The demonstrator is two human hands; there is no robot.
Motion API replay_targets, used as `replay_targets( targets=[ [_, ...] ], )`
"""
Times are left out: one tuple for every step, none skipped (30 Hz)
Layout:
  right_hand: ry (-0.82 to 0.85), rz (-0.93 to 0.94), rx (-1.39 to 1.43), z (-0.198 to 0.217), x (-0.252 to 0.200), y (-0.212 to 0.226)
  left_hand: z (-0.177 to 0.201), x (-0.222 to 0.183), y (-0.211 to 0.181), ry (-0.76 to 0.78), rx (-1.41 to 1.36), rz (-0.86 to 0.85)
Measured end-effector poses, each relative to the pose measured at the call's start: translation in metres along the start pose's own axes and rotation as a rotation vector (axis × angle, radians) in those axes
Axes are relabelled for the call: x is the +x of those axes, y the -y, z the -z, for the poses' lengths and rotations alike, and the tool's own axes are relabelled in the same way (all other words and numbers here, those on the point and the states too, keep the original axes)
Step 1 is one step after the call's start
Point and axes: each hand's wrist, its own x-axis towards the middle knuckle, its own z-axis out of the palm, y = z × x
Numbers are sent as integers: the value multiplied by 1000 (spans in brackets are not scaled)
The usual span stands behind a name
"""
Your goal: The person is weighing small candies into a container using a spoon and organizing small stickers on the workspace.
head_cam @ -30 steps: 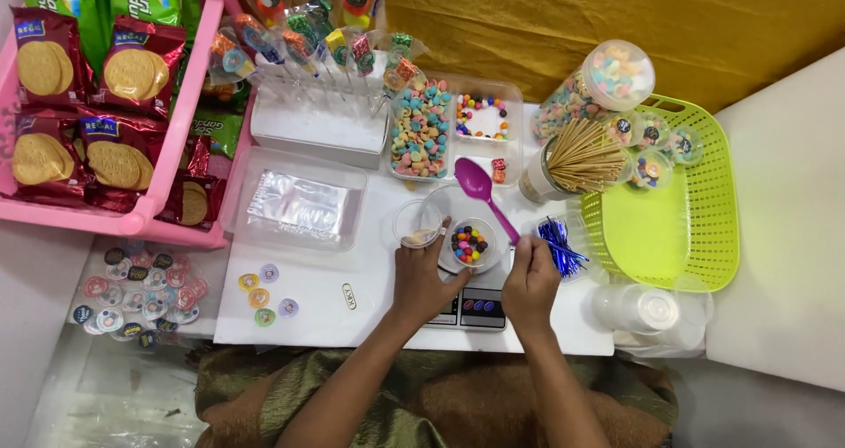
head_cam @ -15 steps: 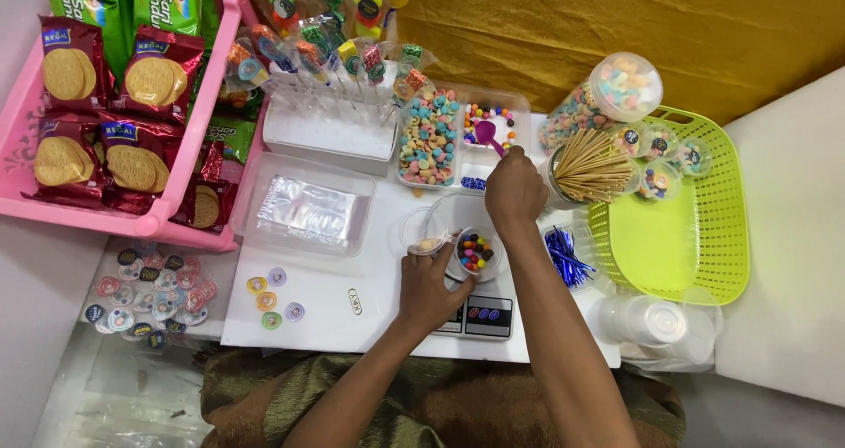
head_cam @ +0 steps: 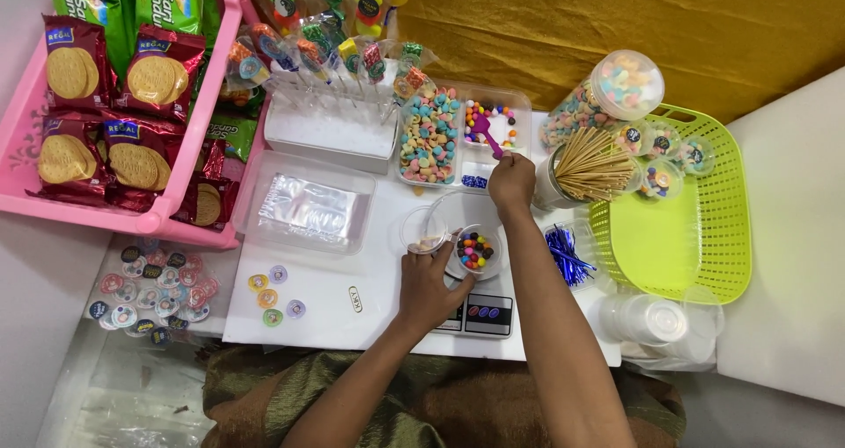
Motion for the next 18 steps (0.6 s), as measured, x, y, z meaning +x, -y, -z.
replay_targets(
  targets=[
    [2,2,0,2,-4,2,2,1,-3,-3,1,1],
    [-5,-11,42,4,-8,3,5,1,-5,5,-12,5],
    [-10,-21,84,6,-11,6,7,2,-7,10,-24,9],
    [-6,-16,84,5,-11,7,7,3,-5,4,-23,12],
    [-20,-15,97,6,-12,5,6,3,-5,11,-11,7],
    [-35,-13,109,7,-13,3,5,2,-4,17,0,2],
    [-34,-15,107,8,-14,-1,7,2,-5,19,0,4],
    [-52,26,122,8,-15,-5,8,2,-6,22,-1,5],
    [-72,67,139,10,-15,-8,10,3,-7,25,-1,3],
    [-73,65,139,15,-22,-6,11,4,-8,27,-2,2],
    [-83,103,135,20,-29,-3,12,4,-9,30,-9,8],
    [-92,141,131,26,-36,0,13,5,-10,32,-16,14],
    [-93,143,130,32,-45,4,9,4,-7,31,-18,14],
    [-87,161,144,39,-53,7,6,2,-4,25,-14,14],
    [-80,178,159,45,-62,10,2,0,0,20,-10,16],
    [-79,179,157,52,-69,9,1,0,0,19,-11,17],
    [-60,187,171,58,-76,9,0,0,0,19,-6,17],
    [-42,195,184,64,-83,8,-1,-1,1,19,-1,17]
  ],
)
